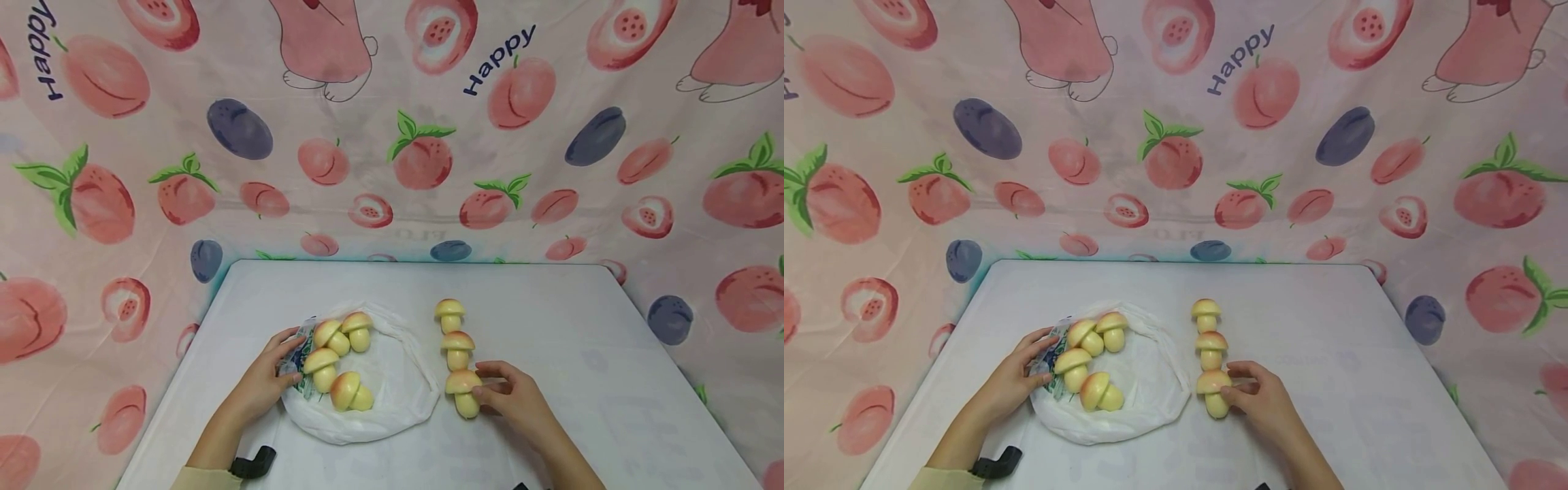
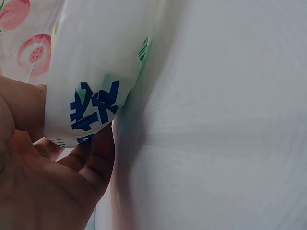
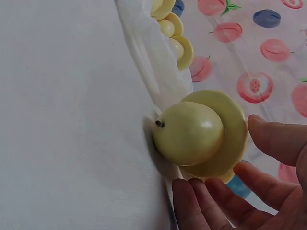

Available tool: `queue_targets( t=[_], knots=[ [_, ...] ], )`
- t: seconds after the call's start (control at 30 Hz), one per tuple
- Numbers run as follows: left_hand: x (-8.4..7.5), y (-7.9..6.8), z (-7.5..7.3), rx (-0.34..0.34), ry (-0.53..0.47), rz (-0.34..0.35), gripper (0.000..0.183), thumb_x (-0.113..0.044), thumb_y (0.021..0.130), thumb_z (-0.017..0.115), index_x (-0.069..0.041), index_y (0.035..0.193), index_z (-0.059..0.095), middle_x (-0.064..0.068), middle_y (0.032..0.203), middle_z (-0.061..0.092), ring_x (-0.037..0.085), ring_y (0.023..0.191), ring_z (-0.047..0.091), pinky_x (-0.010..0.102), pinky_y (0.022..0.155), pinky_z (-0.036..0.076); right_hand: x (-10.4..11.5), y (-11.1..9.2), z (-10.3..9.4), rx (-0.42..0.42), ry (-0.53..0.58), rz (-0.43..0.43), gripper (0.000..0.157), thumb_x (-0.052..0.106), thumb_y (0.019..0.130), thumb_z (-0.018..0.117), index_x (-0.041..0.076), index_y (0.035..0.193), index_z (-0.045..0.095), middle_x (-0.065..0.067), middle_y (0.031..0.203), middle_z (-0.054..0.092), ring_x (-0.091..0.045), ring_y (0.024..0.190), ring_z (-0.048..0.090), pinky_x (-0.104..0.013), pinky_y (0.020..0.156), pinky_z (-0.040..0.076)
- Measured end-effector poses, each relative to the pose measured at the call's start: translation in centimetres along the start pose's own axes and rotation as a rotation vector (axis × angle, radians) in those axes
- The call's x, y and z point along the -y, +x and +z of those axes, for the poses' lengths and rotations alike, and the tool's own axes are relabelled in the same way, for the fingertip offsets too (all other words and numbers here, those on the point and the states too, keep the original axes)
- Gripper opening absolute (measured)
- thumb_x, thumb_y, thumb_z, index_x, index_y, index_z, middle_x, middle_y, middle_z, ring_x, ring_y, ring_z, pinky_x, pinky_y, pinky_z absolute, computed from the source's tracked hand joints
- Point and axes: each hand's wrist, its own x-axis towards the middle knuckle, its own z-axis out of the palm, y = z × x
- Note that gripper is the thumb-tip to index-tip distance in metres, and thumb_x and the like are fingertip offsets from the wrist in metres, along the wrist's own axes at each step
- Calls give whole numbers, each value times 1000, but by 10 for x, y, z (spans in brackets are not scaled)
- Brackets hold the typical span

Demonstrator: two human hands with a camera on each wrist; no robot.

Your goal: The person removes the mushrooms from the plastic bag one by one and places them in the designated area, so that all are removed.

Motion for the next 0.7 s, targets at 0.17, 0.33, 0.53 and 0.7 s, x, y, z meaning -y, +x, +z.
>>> queue_targets(
  t=[0.17,0.33,0.53,0.7],
  knots=[
    [-1,0,0,-1,-2,-4,70,6,96,72,-9,161,48,7,180,22,47,167,14,71,126,26,4,0,-6,-22,-31,-13,53,14,95,82,1,143,63,-23,139,69,-21,106,77,-36,79,68],
    [-2,0,0,1,-2,-5,70,6,96,72,-8,161,48,7,180,21,47,167,14,71,126,26,9,1,-11,-34,-44,-32,53,12,96,81,1,144,62,-23,137,70,-22,105,77,-35,79,67],
    [0,0,0,3,-8,-8,70,5,97,72,-8,161,48,8,180,21,47,167,13,71,127,24,17,1,-16,-54,-64,-44,52,10,97,78,2,145,61,-23,137,71,-20,103,77,-34,78,67],
    [0,0,0,-2,-8,-7,70,5,96,72,-8,161,48,7,180,22,47,167,13,70,128,24,26,1,-19,-57,-74,-61,52,11,98,77,3,147,60,-23,138,70,-12,100,75,-33,78,67]
  ],
)
